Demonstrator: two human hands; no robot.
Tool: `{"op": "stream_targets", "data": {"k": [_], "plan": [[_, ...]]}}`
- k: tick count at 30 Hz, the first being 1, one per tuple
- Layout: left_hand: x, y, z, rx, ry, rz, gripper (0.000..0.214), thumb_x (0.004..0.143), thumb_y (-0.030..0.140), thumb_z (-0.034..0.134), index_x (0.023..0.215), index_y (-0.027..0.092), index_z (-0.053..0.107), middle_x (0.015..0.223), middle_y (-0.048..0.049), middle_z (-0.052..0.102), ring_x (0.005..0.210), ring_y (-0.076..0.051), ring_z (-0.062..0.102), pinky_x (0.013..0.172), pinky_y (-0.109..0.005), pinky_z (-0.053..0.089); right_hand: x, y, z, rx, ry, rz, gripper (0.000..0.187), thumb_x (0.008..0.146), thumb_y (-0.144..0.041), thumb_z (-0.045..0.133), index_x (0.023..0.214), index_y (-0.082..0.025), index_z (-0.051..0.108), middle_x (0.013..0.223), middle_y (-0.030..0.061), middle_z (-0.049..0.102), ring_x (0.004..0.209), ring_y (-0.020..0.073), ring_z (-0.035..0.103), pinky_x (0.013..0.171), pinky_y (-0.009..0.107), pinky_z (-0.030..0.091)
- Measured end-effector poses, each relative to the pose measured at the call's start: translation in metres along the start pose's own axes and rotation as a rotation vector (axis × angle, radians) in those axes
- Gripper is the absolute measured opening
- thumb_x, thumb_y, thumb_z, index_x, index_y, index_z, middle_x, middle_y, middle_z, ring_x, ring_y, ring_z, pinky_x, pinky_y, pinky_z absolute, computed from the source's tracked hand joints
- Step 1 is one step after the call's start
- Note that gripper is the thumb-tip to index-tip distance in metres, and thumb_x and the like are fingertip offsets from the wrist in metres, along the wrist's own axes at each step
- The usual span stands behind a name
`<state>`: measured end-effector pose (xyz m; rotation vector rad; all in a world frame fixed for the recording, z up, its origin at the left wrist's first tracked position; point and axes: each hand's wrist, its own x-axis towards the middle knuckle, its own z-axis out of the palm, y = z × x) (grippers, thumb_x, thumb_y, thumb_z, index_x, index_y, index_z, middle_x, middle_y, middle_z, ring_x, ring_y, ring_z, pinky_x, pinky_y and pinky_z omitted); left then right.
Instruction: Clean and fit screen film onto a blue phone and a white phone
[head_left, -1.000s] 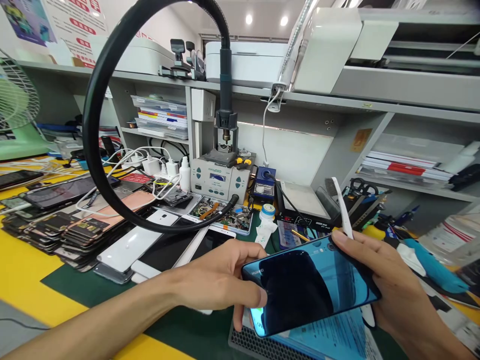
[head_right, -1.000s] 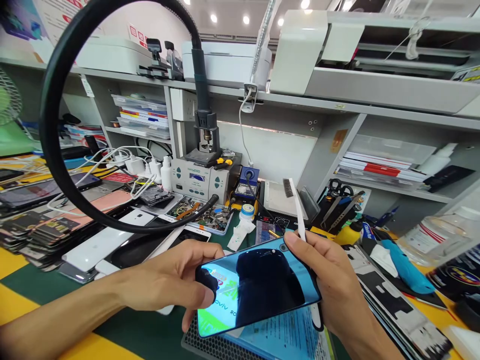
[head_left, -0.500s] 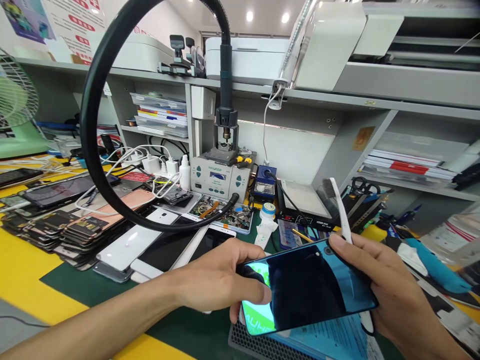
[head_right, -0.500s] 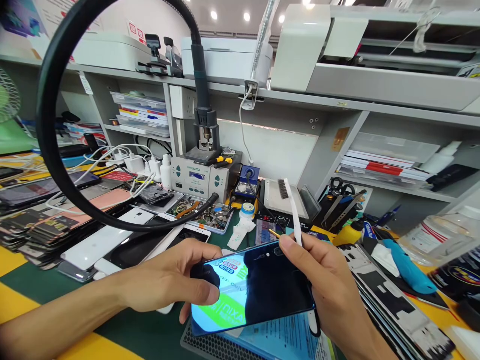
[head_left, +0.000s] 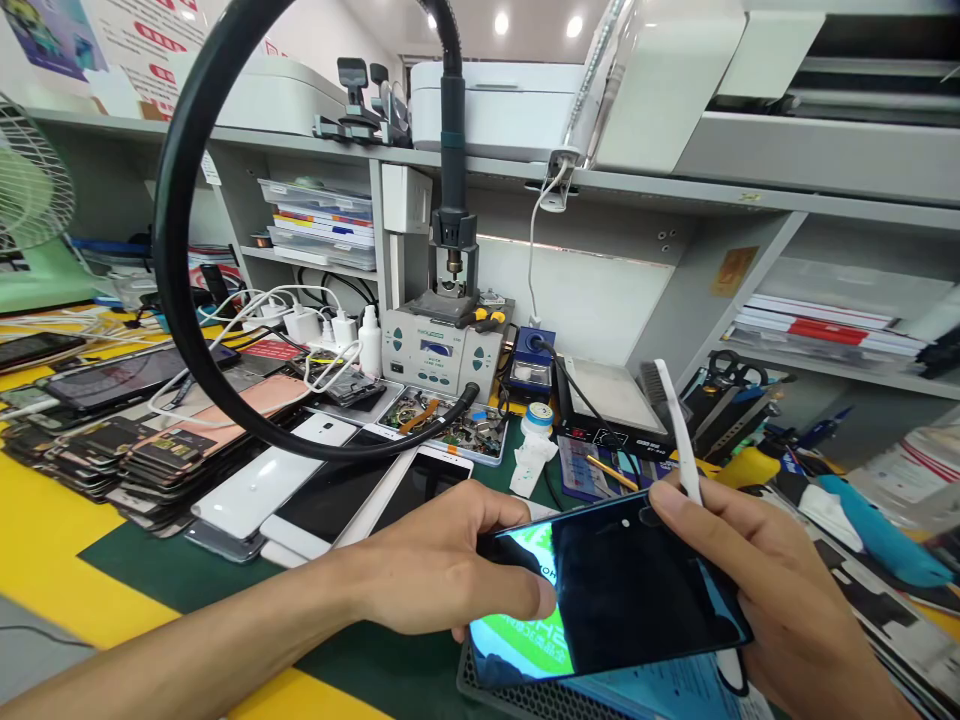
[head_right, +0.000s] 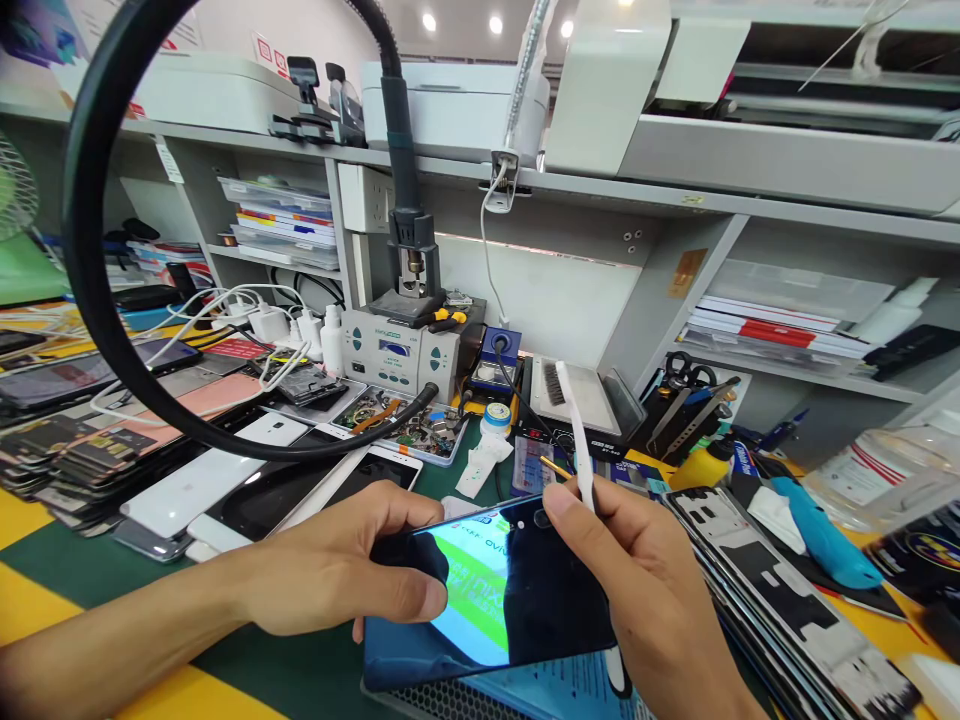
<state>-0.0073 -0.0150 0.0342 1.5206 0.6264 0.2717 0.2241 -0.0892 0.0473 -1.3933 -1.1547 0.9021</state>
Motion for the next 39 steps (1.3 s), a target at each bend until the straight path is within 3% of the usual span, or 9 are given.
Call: {"op": "stream_targets", "data": {"k": [5,8,12,15,18,24,32,39], "plan": [[0.001,-0.003,0.002,-0.061,0.01,0.03,0.029,0.086,0.043,0.075,0.082,0.015,0.066,0.064,0.0028,0.053,0.052,-0.008,0.047,0.043,-0.016,0.038,0.001,0.0,0.003,0.021,-0.035,0.028,0.038,0.08,-0.055,0.079,0.066,-0.02,0.071,0.058,0.0023,0.064,0.053,0.0207,0.059,0.049,0.03,0.052],[0.001,-0.005,-0.001,-0.127,-0.061,0.045,0.032,0.089,0.047,0.073,0.087,0.015,0.068,0.067,0.0011,0.059,0.052,-0.009,0.051,0.042,-0.015,0.04,0.003,-0.003,0.003,0.078,-0.017,0.059,0.037,0.078,-0.052,0.082,0.065,-0.019,0.072,0.059,0.003,0.064,0.054,0.0197,0.058,0.047,0.028,0.051],[0.001,-0.004,-0.008,-0.254,-0.231,0.043,0.016,0.082,0.022,0.073,0.096,0.017,0.069,0.079,-0.0012,0.066,0.055,-0.011,0.062,0.041,-0.016,0.047,0.006,-0.008,0.001,0.243,0.022,0.198,0.035,0.072,-0.046,0.089,0.062,-0.017,0.072,0.055,-0.0005,0.061,0.048,0.012,0.053,0.043,0.019,0.045],[0.001,-0.003,-0.011,-0.316,-0.281,0.048,0.026,0.076,0.01,0.068,0.101,0.017,0.069,0.083,-0.0014,0.067,0.057,-0.014,0.065,0.044,-0.02,0.055,0.007,-0.011,0.0,0.299,0.02,0.225,0.035,0.07,-0.044,0.091,0.061,-0.016,0.072,0.055,0.0001,0.063,0.046,0.0114,0.055,0.043,0.018,0.046],[0.001,-0.002,-0.01,-0.349,-0.292,0.06,0.031,0.076,0.007,0.067,0.105,0.016,0.072,0.085,-0.0021,0.067,0.06,-0.014,0.067,0.047,-0.022,0.06,0.006,-0.012,0.002,0.314,-0.001,0.22,0.035,0.071,-0.042,0.091,0.059,-0.017,0.07,0.053,-0.0007,0.062,0.044,0.011,0.053,0.042,0.019,0.044],[0.001,-0.001,-0.006,-0.379,-0.268,0.057,0.021,0.077,0.008,0.068,0.096,0.015,0.073,0.083,-0.0031,0.066,0.066,-0.018,0.071,0.053,-0.026,0.065,0.007,-0.009,0.001,0.238,-0.008,0.154,0.036,0.073,-0.045,0.089,0.06,-0.018,0.07,0.051,-0.0021,0.059,0.044,0.0101,0.048,0.042,0.02,0.038],[0.002,-0.004,-0.006,-0.351,-0.279,0.073,0.024,0.085,0.007,0.064,0.106,0.014,0.073,0.084,-0.0055,0.07,0.067,-0.018,0.071,0.046,-0.021,0.062,0.006,-0.002,-0.003,0.169,-0.01,0.146,0.035,0.076,-0.05,0.085,0.068,-0.018,0.073,0.056,0.0012,0.064,0.05,0.0166,0.057,0.045,0.025,0.046],[0.004,-0.003,-0.003,-0.307,-0.214,0.067,0.011,0.086,0.011,0.065,0.094,0.014,0.072,0.081,-0.004,0.068,0.062,-0.015,0.069,0.039,-0.015,0.056,0.006,0.004,-0.003,0.052,0.037,0.035,0.04,0.077,-0.055,0.082,0.062,-0.02,0.067,0.053,0.0007,0.061,0.052,0.0199,0.059,0.046,0.028,0.048]]}}
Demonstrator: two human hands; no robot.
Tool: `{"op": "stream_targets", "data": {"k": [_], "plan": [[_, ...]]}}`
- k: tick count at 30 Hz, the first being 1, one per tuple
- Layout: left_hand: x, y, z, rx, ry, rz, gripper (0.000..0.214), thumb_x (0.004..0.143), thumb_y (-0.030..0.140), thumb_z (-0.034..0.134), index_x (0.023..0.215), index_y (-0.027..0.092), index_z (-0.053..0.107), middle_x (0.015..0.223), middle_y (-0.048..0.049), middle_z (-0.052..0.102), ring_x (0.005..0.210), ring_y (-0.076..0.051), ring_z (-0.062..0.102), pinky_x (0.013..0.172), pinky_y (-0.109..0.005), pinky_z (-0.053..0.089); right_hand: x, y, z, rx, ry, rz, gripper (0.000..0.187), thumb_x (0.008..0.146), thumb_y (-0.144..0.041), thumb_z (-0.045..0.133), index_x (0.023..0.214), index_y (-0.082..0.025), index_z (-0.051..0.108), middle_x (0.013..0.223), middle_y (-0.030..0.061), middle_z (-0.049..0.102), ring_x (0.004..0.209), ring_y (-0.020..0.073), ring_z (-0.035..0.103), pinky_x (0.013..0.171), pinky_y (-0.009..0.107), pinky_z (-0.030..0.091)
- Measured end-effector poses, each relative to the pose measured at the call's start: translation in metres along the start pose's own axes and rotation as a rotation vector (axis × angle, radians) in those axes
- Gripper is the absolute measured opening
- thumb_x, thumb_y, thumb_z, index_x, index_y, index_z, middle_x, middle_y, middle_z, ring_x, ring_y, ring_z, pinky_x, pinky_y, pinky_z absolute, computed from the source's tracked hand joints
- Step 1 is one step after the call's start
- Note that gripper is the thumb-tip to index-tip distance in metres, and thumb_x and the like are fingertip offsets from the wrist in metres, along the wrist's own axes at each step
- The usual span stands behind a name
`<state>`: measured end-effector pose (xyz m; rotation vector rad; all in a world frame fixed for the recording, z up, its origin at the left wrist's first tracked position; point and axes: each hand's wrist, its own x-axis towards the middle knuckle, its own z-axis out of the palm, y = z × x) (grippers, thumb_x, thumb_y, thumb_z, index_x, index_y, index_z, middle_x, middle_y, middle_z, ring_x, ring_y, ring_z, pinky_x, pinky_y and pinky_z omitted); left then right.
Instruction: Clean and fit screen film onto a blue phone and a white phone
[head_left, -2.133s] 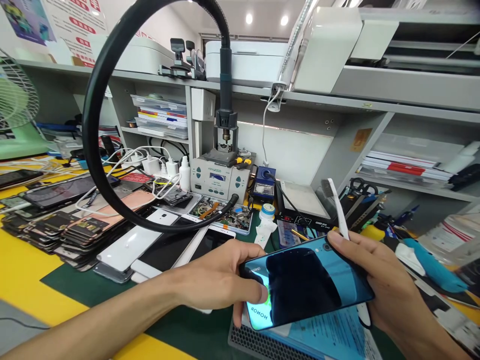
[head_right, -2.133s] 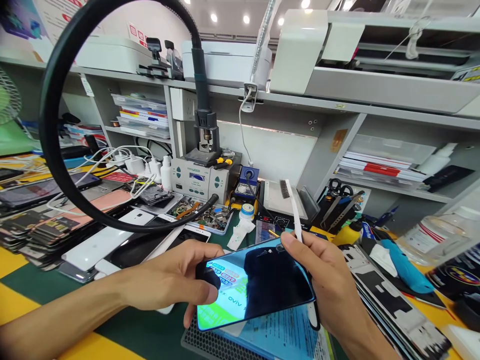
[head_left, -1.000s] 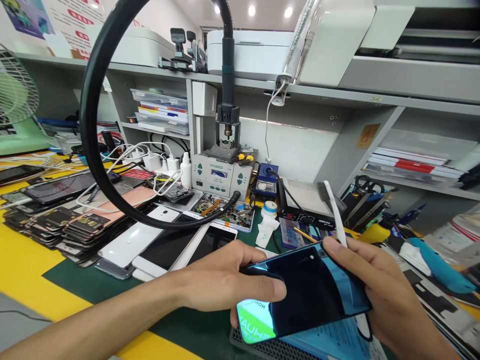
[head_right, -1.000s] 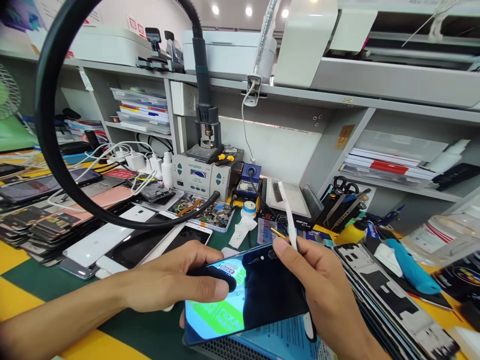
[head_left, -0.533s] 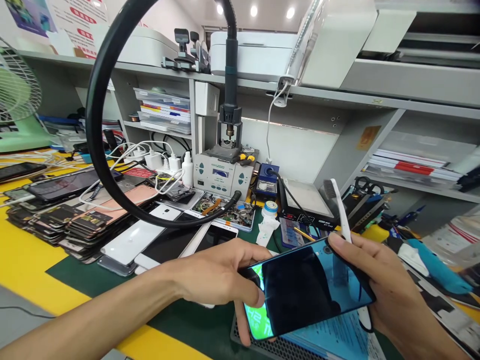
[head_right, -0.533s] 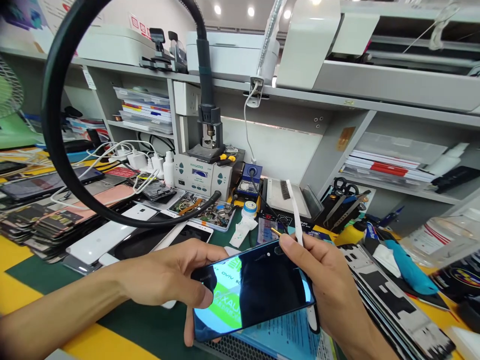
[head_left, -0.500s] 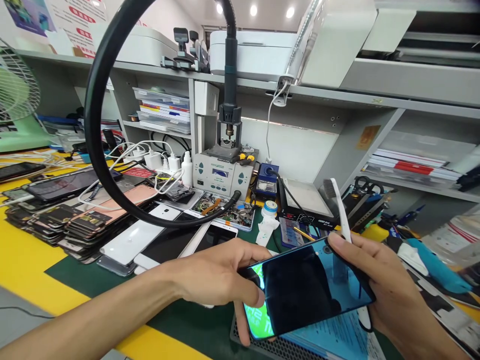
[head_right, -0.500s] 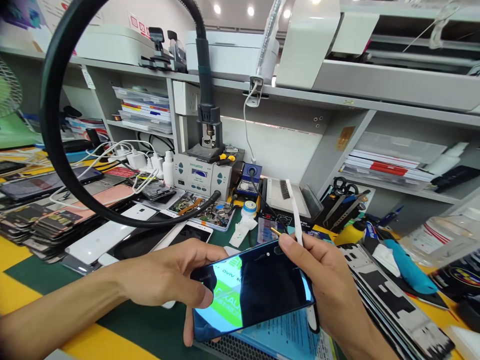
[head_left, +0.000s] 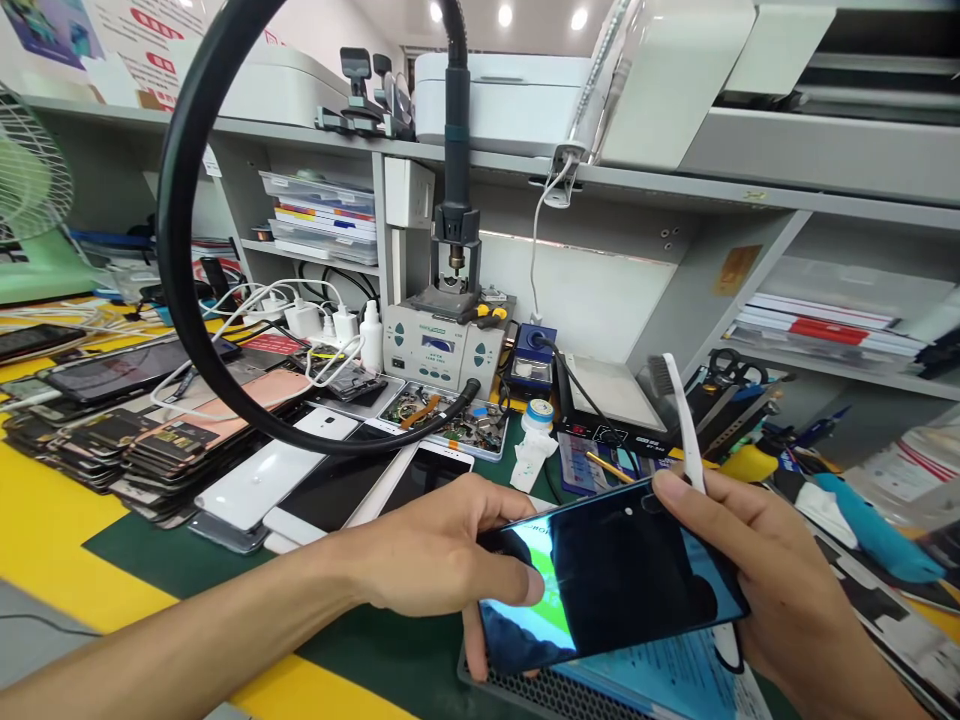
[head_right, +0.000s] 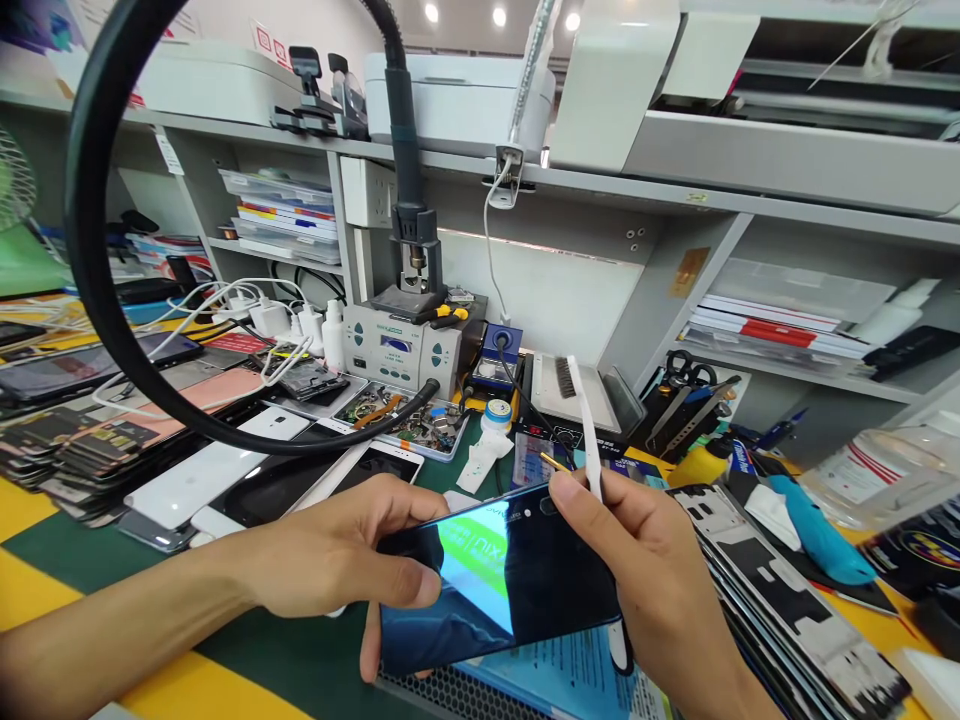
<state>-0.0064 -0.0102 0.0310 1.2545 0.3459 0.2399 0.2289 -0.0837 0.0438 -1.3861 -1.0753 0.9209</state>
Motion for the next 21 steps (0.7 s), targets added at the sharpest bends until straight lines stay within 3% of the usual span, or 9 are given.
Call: {"op": "stream_targets", "data": {"k": [10,14,21], "plan": [[0.0,0.0,0.006,0.119,0.143,-0.024,0.009,0.089,0.023,0.069,0.087,0.014,0.069,0.07,0.003,0.058,0.048,-0.007,0.054,0.039,-0.014,0.055,-0.002,0.003,0.002,-0.125,-0.018,-0.054,0.041,0.085,-0.056,0.073,0.068,-0.02,0.07,0.058,0.0026,0.065,0.055,0.0212,0.062,0.05,0.029,0.052],[-0.001,0.0,0.005,0.058,0.061,-0.008,0.008,0.09,0.016,0.064,0.091,0.014,0.072,0.077,0.0,0.064,0.053,-0.009,0.06,0.037,-0.013,0.053,0.001,0.005,-0.002,-0.096,-0.011,-0.022,0.041,0.084,-0.056,0.075,0.067,-0.02,0.069,0.056,0.0016,0.064,0.054,0.0203,0.06,0.047,0.028,0.048],[-0.005,0.004,0.004,0.022,-0.061,0.0,0.032,0.087,0.003,0.058,0.111,0.018,0.075,0.102,-0.0031,0.069,0.064,-0.009,0.064,0.045,-0.011,0.055,0.007,0.003,-0.011,0.056,-0.105,0.102,0.036,0.078,-0.051,0.084,0.069,-0.018,0.073,0.062,0.0005,0.065,0.052,0.0138,0.056,0.046,0.023,0.045]]}}
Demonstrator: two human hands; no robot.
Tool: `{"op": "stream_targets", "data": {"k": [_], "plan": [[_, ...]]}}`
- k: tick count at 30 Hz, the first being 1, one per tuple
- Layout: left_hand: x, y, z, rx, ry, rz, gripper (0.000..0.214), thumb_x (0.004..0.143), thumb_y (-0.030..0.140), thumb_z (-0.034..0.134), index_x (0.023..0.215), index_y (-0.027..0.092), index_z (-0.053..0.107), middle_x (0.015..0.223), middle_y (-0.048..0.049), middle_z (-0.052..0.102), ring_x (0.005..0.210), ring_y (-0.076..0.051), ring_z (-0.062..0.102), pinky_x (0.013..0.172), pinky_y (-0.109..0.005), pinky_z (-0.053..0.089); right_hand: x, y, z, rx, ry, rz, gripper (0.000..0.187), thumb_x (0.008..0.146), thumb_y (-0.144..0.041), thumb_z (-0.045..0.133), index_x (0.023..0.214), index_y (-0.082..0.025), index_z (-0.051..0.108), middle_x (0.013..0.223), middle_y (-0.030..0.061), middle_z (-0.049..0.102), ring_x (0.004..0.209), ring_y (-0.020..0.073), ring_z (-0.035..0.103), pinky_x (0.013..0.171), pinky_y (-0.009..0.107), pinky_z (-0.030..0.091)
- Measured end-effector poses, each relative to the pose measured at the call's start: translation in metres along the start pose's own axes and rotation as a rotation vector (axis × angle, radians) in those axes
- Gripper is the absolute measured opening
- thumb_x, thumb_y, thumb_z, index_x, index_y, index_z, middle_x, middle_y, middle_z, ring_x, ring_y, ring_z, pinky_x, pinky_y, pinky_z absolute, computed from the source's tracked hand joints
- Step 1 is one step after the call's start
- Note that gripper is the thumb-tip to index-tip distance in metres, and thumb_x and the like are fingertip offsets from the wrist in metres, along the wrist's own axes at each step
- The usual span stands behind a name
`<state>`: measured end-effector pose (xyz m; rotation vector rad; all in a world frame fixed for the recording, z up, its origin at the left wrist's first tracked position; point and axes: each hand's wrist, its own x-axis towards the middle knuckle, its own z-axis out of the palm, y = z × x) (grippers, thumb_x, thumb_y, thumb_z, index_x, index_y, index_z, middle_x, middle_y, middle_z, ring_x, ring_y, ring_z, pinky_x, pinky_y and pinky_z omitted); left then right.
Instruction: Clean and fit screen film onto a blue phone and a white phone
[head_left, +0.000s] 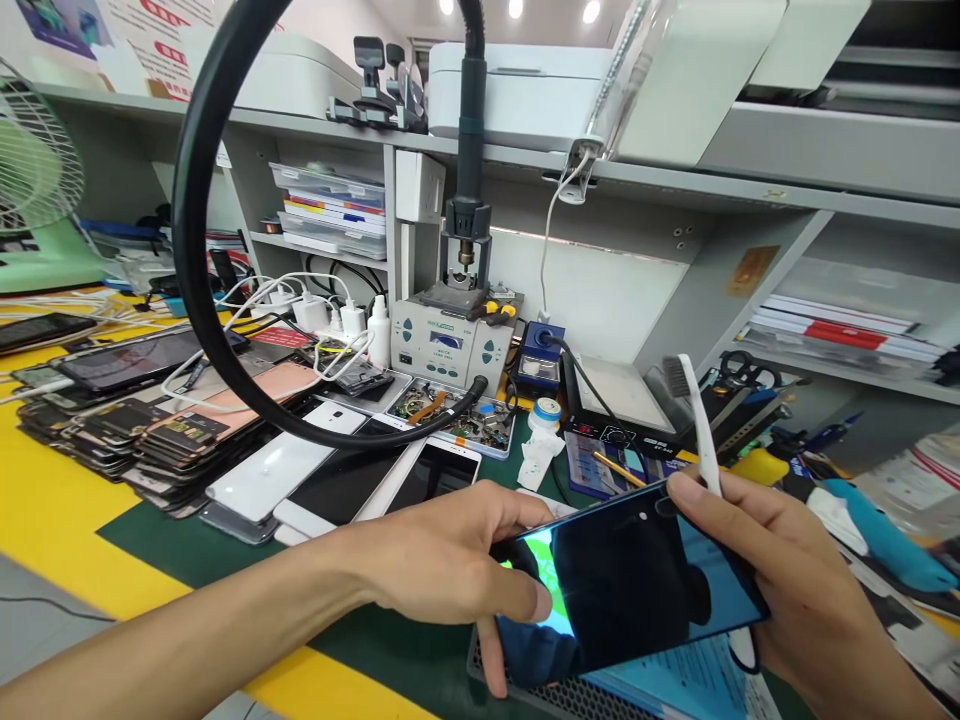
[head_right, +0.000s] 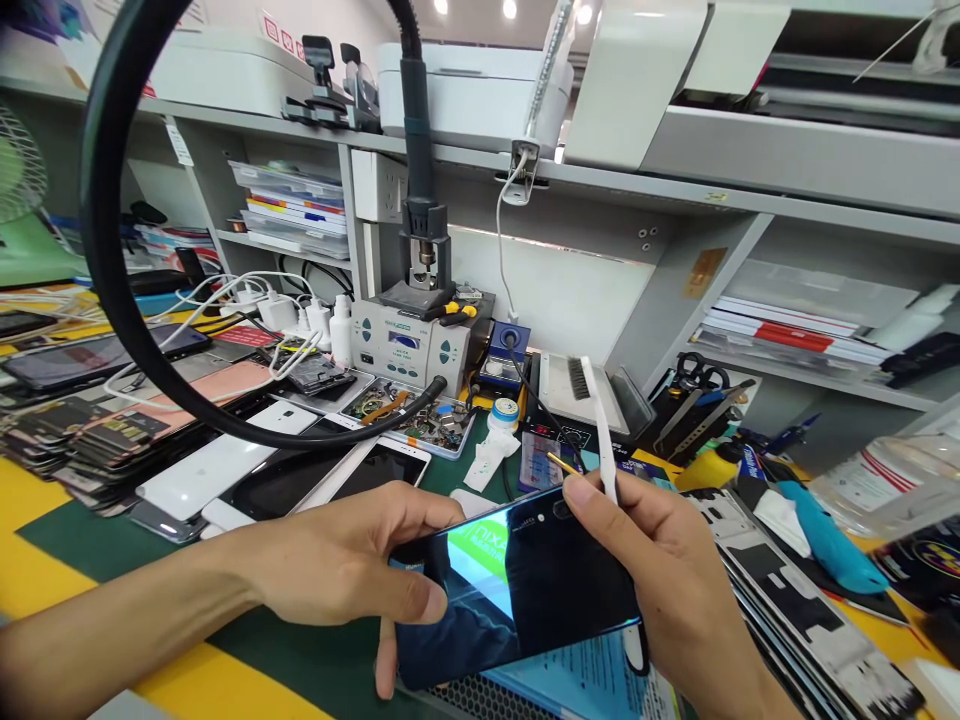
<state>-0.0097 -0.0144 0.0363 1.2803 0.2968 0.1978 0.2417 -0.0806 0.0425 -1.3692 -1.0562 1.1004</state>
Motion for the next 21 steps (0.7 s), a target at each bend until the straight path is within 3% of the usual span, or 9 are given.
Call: {"op": "stream_targets", "data": {"k": [8,11,16,21], "plan": [[0.0,0.0,-0.001,-0.002,-0.013,-0.021,0.045,0.083,-0.001,0.056,0.118,0.02,0.076,0.11,-0.0029,0.063,0.072,-0.01,0.068,0.059,-0.016,0.062,-0.001,-0.001,0.003,-0.012,0.016,-0.02,0.038,0.077,-0.053,0.084,0.067,-0.018,0.071,0.061,0.0006,0.063,0.054,0.0138,0.056,0.047,0.022,0.044],[0.0,-0.001,-0.002,0.018,0.01,-0.02,0.036,0.085,0.004,0.059,0.114,0.019,0.075,0.11,-0.0025,0.064,0.066,-0.009,0.068,0.053,-0.013,0.059,-0.003,-0.002,0.006,-0.036,0.041,-0.051,0.041,0.08,-0.054,0.081,0.067,-0.018,0.068,0.061,0.0005,0.061,0.055,0.014,0.053,0.047,0.022,0.043],[0.0,-0.003,-0.001,0.053,0.063,-0.044,0.006,0.09,0.019,0.067,0.095,0.017,0.069,0.077,0.003,0.058,0.051,-0.009,0.06,0.037,-0.012,0.051,-0.007,-0.006,0.014,-0.133,-0.009,-0.023,0.05,0.079,-0.063,0.078,0.067,-0.017,0.063,0.053,-0.0036,0.049,0.046,0.0099,0.042,0.041,0.021,0.031],[-0.002,-0.002,0.003,0.133,0.065,-0.137,0.018,0.093,0.035,0.07,0.102,0.019,0.066,0.071,0.0047,0.054,0.041,-0.005,0.046,0.028,-0.008,0.038,-0.009,-0.006,0.022,-0.17,-0.114,0.078,0.059,0.079,-0.075,0.07,0.069,-0.018,0.059,0.047,-0.0086,0.039,0.036,0.0052,0.034,0.032,0.016,0.024]]}}
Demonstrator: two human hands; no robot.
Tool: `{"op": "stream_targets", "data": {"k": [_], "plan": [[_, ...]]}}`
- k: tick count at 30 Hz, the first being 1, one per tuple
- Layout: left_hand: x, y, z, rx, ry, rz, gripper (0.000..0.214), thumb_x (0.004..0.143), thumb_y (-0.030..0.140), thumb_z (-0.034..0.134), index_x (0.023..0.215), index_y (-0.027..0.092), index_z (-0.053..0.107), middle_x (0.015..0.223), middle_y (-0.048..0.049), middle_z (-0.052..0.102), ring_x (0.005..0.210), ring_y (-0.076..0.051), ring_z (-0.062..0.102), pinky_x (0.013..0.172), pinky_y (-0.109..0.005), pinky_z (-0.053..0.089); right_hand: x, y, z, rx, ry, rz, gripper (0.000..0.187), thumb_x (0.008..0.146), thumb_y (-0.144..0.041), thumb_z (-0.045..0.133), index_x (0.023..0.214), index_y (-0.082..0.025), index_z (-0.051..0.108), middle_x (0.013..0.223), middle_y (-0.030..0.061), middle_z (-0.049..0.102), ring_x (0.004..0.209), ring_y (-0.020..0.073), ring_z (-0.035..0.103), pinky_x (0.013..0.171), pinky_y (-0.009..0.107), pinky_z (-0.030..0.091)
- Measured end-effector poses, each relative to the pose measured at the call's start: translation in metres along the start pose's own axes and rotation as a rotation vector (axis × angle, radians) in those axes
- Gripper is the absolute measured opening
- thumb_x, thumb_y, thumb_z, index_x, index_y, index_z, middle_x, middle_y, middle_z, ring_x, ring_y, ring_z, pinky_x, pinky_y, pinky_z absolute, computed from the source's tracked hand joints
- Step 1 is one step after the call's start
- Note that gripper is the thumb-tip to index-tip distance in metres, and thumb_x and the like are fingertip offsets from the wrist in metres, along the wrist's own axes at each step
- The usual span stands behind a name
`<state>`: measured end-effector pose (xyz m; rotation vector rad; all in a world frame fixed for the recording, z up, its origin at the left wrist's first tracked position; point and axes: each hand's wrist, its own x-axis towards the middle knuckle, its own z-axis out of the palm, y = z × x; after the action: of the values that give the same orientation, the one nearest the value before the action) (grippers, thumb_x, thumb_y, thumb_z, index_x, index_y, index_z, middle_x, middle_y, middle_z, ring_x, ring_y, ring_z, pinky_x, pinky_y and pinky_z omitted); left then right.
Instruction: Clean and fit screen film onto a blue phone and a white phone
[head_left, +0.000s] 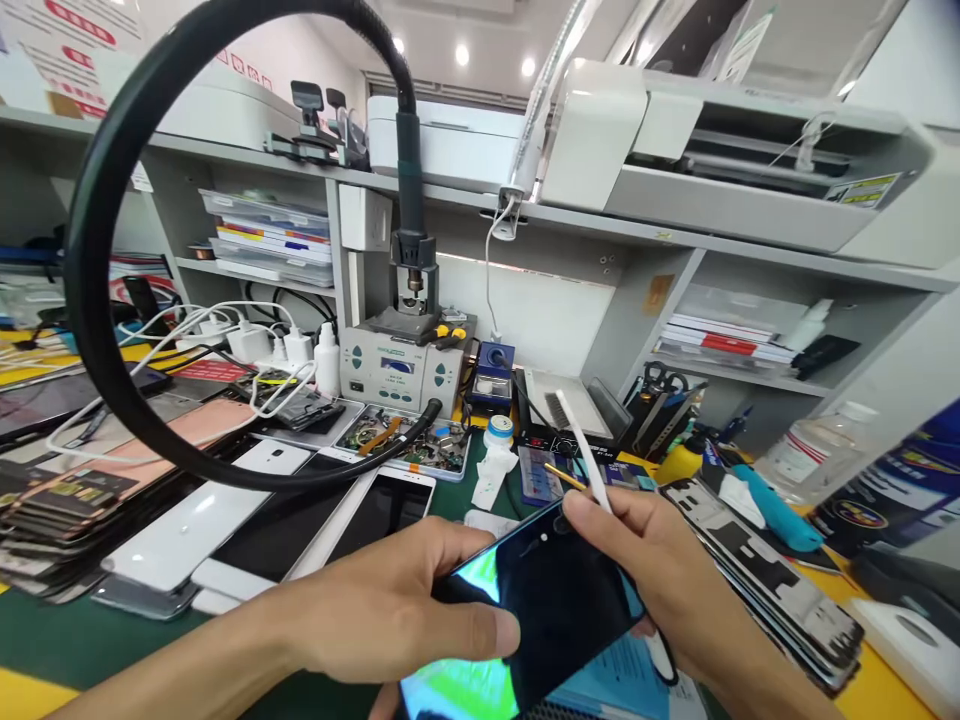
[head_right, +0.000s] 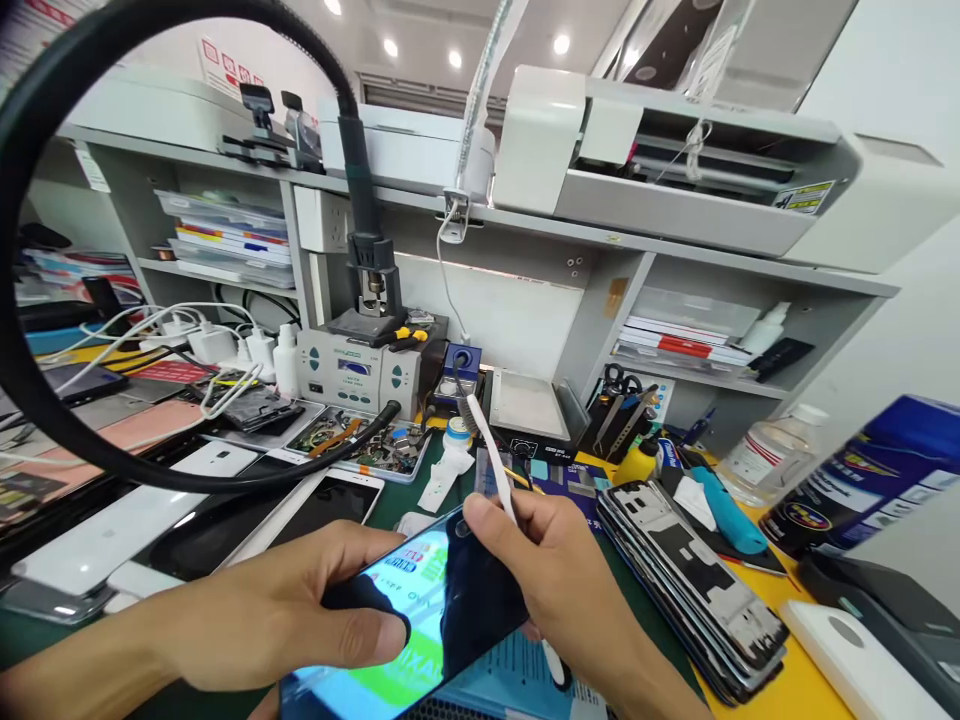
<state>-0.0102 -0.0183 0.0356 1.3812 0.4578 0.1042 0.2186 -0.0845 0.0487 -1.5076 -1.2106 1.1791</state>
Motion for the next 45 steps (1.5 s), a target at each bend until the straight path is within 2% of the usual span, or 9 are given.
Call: {"op": "stream_targets", "data": {"k": [6,12,16,19,22,26,32,37,45], "plan": [[0.005,-0.006,0.009,-0.028,0.071,0.135,0.042,0.096,0.049,0.067,0.123,0.019,0.06,0.084,-0.0042,0.07,0.05,-0.007,0.056,0.036,-0.009,0.044,-0.001,0.0,0.002,0.13,0.093,-0.069,0.057,0.082,-0.071,0.07,0.064,-0.02,0.052,0.042,-0.0116,0.031,0.032,0.0038,0.025,0.033,0.018,0.02],[0.011,-0.009,0.016,-0.098,0.151,0.298,0.052,0.095,0.048,0.07,0.139,0.025,0.055,0.09,-0.0035,0.07,0.057,-0.011,0.063,0.045,-0.015,0.048,-0.006,0.0,0.009,-0.182,0.216,-0.338,0.038,0.079,-0.045,0.082,0.105,-0.021,0.067,0.059,-0.0077,0.049,0.05,0.0107,0.045,0.046,0.02,0.04],[0.008,0.0,0.024,-0.049,0.122,0.43,0.046,0.097,0.043,0.068,0.138,0.024,0.06,0.11,-0.0064,0.069,0.092,-0.021,0.069,0.094,-0.036,0.056,-0.007,-0.001,0.018,-0.19,0.197,-0.3,0.059,0.072,-0.033,0.084,0.125,-0.025,0.061,0.097,0.0034,0.075,0.081,0.0222,0.071,0.065,0.026,0.059],[0.007,-0.001,0.028,-0.055,0.155,0.436,0.048,0.098,0.04,0.066,0.144,0.027,0.056,0.123,-0.0071,0.068,0.119,-0.027,0.064,0.114,-0.044,0.043,-0.009,-0.006,0.021,-0.209,0.246,-0.286,0.046,0.073,-0.038,0.082,0.114,-0.024,0.067,0.082,0.0007,0.072,0.075,0.0224,0.068,0.064,0.027,0.058],[0.007,-0.01,0.028,0.007,0.234,0.384,0.053,0.096,0.04,0.067,0.146,0.028,0.054,0.129,-0.0079,0.067,0.127,-0.03,0.059,0.113,-0.045,0.045,-0.012,-0.012,0.018,-0.285,0.306,-0.278,0.031,0.078,-0.049,0.077,0.093,-0.022,0.071,0.061,-0.0052,0.052,0.058,0.0166,0.052,0.055,0.025,0.048],[0.007,-0.014,0.029,0.083,0.326,0.384,0.054,0.093,0.041,0.069,0.143,0.027,0.057,0.129,-0.0082,0.068,0.127,-0.032,0.058,0.108,-0.043,0.05,-0.011,-0.013,0.01,-0.338,0.301,-0.362,0.038,0.089,-0.055,0.065,0.075,-0.02,0.067,0.066,-0.0028,0.049,0.063,0.016,0.043,0.057,0.027,0.038],[0.009,-0.003,0.027,0.001,0.201,0.415,0.05,0.093,0.046,0.07,0.135,0.021,0.065,0.118,-0.0094,0.072,0.112,-0.032,0.065,0.099,-0.042,0.051,0.003,-0.002,0.0,-0.281,0.264,-0.287,0.058,0.096,-0.063,0.052,0.061,-0.024,0.028,0.062,-0.0065,0.02,0.058,0.0123,0.02,0.051,0.029,0.017],[0.012,-0.002,0.02,-0.081,0.276,0.425,0.053,0.087,0.049,0.077,0.13,0.02,0.068,0.113,-0.0081,0.073,0.114,-0.032,0.064,0.103,-0.04,0.048,0.001,-0.006,-0.01,-0.13,0.207,-0.199,0.055,0.098,-0.069,0.042,0.071,-0.022,0.055,0.058,-0.0077,0.028,0.048,0.0123,0.027,0.047,0.027,0.026],[0.017,-0.01,0.01,-0.166,0.329,0.324,0.058,0.088,0.048,0.076,0.135,0.018,0.062,0.1,-0.0084,0.074,0.078,-0.024,0.069,0.082,-0.037,0.056,-0.001,0.002,0.0,-0.842,0.072,-0.426,0.06,0.107,-0.053,0.024,0.068,-0.022,0.056,0.061,0.0004,0.057,0.06,0.0194,0.055,0.059,0.03,0.034]]}}
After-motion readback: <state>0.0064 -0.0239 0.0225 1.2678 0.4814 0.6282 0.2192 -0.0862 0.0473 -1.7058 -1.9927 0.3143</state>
